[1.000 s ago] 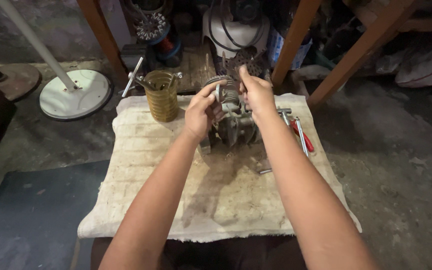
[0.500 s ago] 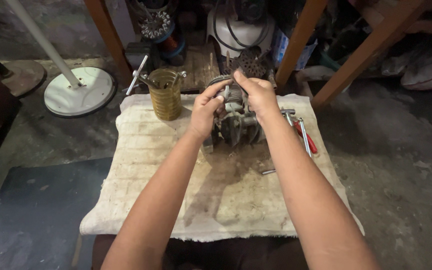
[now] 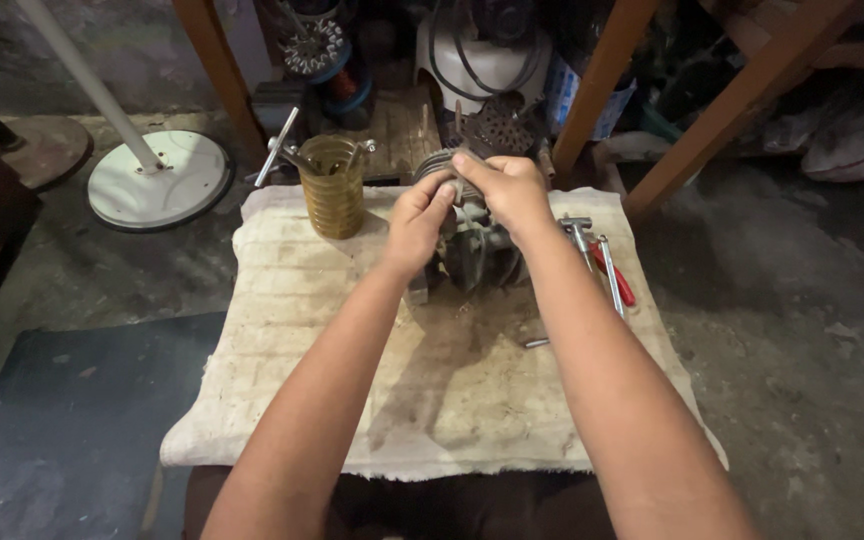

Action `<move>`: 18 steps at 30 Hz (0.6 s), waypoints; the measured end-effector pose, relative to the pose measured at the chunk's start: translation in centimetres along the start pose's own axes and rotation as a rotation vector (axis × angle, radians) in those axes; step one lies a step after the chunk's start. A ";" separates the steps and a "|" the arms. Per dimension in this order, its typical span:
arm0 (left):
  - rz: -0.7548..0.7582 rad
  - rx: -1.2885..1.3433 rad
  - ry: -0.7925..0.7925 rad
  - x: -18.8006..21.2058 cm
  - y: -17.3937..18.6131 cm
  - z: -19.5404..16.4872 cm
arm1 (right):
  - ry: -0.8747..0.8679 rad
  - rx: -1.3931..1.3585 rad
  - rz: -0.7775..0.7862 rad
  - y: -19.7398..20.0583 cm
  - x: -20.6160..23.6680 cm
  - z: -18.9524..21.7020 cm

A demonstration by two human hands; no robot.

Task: The person works on a small single-cylinder engine placed on a towel on a workbench. They use a combination wrench to loosen and remove fasteners from the cylinder head area, lift and reposition the engine, remove a round metal cover, and manipulate the piston and cylinder components by hand while holding the engine steady.

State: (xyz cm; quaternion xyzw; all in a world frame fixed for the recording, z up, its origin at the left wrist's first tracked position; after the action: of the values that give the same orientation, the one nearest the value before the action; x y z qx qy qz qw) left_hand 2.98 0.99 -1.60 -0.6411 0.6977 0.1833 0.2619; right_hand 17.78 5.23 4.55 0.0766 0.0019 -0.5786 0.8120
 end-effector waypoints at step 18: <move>-0.028 -0.215 0.118 0.3 -0.6 -1.7 | 0.068 0.116 -0.067 -0.3 -0.2 -0.1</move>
State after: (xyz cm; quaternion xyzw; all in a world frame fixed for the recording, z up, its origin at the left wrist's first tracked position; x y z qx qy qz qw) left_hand 3.37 -0.35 -0.40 -0.6847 0.6793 0.2155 0.1528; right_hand 17.45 5.36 4.44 0.1430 -0.0015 -0.6018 0.7857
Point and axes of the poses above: each hand's wrist, its own x-axis away from the middle knuckle, its own y-axis out of the back of the hand, z = x × y, the point moved 2 cm from there along -x, towards the middle knuckle, and after that the axes turned 6 degrees about z, right-handed, at the moved point
